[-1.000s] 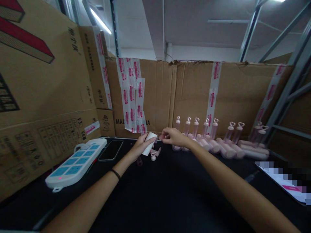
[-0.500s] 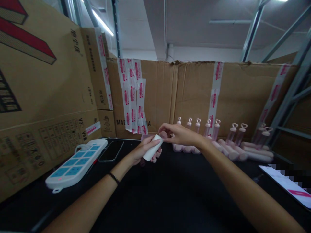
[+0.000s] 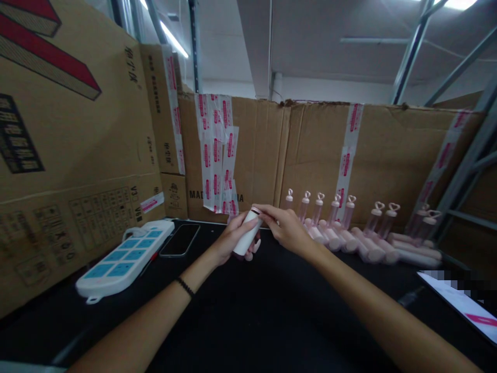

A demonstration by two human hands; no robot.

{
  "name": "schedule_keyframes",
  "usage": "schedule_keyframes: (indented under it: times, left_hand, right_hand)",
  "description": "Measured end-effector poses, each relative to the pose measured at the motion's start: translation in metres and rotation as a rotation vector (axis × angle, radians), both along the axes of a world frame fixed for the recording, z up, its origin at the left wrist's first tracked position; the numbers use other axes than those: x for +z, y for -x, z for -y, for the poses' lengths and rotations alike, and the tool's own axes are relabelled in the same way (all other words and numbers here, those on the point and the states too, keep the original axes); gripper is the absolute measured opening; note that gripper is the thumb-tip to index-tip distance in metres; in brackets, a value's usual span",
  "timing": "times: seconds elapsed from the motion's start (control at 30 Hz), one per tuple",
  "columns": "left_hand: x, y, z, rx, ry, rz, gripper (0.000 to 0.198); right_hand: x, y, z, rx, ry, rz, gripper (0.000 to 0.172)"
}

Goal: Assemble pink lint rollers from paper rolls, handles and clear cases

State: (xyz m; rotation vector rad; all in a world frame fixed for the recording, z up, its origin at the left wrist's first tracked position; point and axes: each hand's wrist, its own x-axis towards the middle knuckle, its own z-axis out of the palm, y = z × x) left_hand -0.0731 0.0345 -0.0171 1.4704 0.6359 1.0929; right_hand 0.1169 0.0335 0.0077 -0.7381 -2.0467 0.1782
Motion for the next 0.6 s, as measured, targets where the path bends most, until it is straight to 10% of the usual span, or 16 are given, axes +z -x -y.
schedule_keyframes:
  times: [0.33, 0.6]
  left_hand:
    - [0.002, -0.007, 0.005, 0.089, -0.081, 0.014, 0.037]
    - [-0.001, -0.007, -0.004, 0.172, -0.12, 0.067, 0.06]
  right_hand:
    - [-0.019, 0.015, 0.008, -0.084, 0.078, -0.195, 0.037]
    - [-0.03, 0.013, -0.013, 0.162, 0.276, -0.3, 0.042]
